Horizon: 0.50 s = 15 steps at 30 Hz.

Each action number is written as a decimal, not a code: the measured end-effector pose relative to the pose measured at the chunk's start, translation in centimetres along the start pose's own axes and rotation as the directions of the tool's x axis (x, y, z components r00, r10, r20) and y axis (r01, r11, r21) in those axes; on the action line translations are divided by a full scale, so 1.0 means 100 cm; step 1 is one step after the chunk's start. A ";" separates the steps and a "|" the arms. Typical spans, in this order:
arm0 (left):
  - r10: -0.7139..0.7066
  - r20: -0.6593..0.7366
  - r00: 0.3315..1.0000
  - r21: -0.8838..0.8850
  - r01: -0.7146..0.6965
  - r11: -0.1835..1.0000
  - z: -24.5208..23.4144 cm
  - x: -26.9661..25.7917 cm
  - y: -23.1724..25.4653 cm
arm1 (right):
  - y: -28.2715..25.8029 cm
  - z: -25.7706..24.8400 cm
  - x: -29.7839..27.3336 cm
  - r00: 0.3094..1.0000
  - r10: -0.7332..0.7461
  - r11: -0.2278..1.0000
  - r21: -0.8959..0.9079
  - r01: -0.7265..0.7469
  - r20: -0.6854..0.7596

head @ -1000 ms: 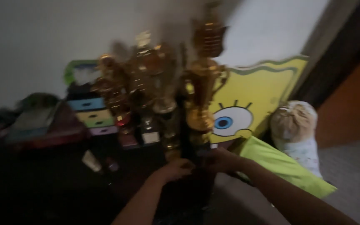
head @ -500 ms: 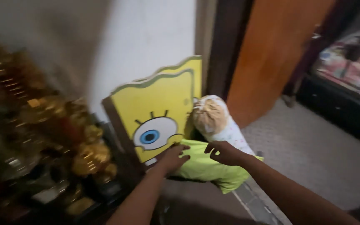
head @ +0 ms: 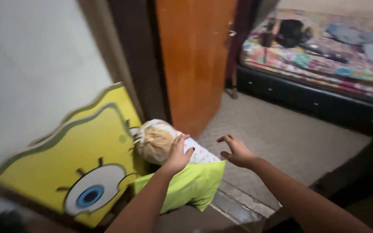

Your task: Organizing various toiletries, bottles, and a pouch on a vanity shelf and in a cupboard.

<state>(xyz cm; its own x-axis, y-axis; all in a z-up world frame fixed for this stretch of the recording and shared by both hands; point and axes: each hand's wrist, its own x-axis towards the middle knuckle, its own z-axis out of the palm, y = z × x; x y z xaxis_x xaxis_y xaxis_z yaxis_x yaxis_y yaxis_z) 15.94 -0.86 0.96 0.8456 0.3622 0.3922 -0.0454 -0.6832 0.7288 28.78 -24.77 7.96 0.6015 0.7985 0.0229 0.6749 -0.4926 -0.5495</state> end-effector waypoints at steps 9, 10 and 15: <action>0.031 0.212 0.977 -0.120 -0.006 0.993 0.087 0.151 0.007 | 0.094 -0.051 0.061 0.983 0.037 0.998 -0.050 -0.047 -0.180; 0.046 0.224 0.973 -0.128 -0.017 0.992 0.099 0.168 -0.002 | 0.103 -0.057 0.070 0.980 0.053 0.997 -0.052 -0.064 -0.193; 0.033 0.286 0.958 -0.112 -0.001 0.994 0.131 0.246 -0.018 | 0.142 -0.088 0.109 0.962 0.131 0.988 -0.053 -0.148 -0.238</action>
<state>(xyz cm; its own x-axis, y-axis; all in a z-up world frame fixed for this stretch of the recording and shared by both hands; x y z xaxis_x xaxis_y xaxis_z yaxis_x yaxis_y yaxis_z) 43.79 0.99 2.00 0.9604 0.1431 0.2390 -0.1051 -0.6082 0.7868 48.66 -26.15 7.80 0.7690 0.6217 0.1486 0.6004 -0.6226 -0.5019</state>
